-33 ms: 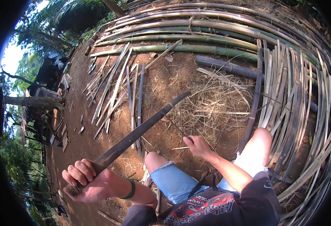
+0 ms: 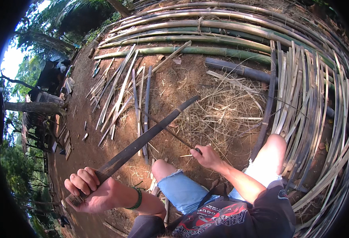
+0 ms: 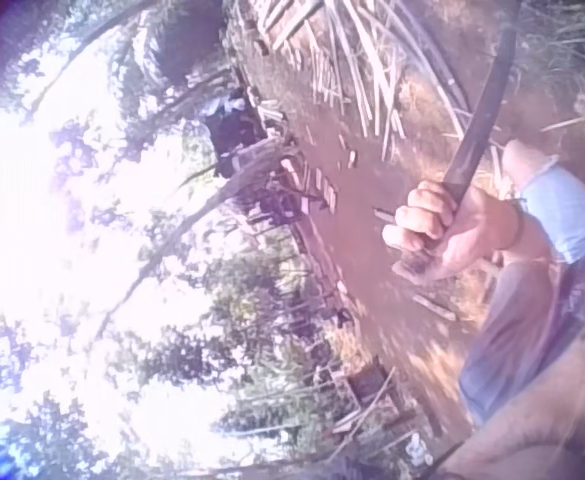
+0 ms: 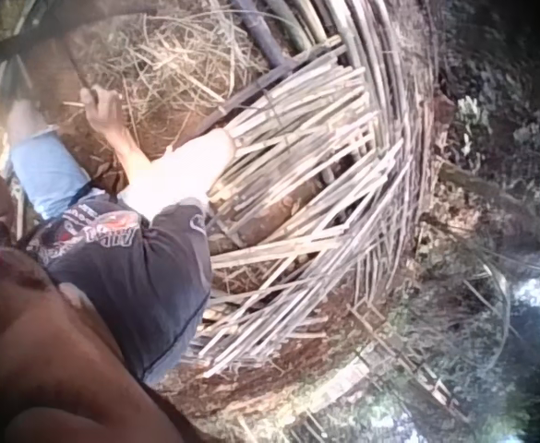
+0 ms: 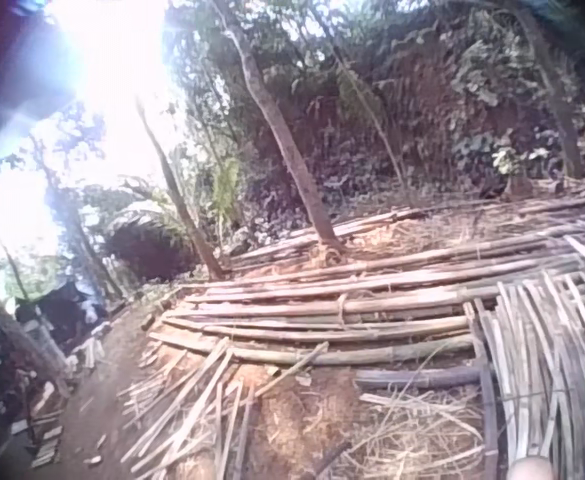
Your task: The person sits on the ground and uses a machete to split long bamboo poles into thin strips. They hold the bamboo with one hand and strike it with the machete to separate the material, occasionally inspecting the split pieces.
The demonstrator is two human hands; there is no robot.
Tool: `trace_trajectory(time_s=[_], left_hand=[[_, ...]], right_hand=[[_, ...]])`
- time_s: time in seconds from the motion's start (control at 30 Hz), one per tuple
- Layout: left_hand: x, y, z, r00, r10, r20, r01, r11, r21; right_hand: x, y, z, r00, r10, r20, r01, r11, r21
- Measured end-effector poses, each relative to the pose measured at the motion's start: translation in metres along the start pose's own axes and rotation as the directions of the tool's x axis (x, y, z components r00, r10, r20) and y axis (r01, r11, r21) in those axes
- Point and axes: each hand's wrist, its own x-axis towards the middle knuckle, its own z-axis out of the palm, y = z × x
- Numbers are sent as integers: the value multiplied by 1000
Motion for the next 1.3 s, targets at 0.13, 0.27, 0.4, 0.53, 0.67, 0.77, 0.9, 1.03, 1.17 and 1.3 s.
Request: trace_trajectory(time_s=[0.13, 0.27, 0.4, 0.53, 0.67, 0.77, 0.9, 1.03, 1.17, 1.3], left_hand=[[3, -11, 9, 991, 29, -129, -21, 998, 66], [4, -5, 1, 988, 54, -143, -43, 996, 78], [6, -4, 4, 981, 65, -185, -44, 993, 113], [9, -6, -2, 981, 36, -193, -21, 997, 76], [6, -1, -2, 970, 78, -229, -56, 993, 101], [6, 0, -2, 956, 89, -281, -59, 992, 115], [11, 0, -13, 866, 161, -473, -54, 971, 231], [13, 9, -16, 902, 195, -384, -68, 945, 320], [4, 53, -16, 962, 171, -212, -98, 943, 319], [10, 71, -4, 966, 31, 256, -88, 972, 216]], right_hand=[[17, 61, 11, 933, 354, -73, -330, 916, 227], [27, -3, 1, 991, 74, -116, -67, 996, 62], [11, 26, 9, 995, -89, -43, 84, 992, -99], [30, 85, -5, 867, 473, -157, -481, 877, -9], [-11, 31, 3, 984, 132, -123, -134, 991, -15], [-20, 28, 12, 998, -38, -48, 36, 998, -48], [8, 67, 22, 933, 293, -209, -300, 954, 0], [9, 86, 11, 856, 425, -296, -389, 905, 176], [-33, 41, 3, 928, 351, -124, -322, 924, 209], [-52, -8, 4, 961, 274, -31, -261, 940, 222]])
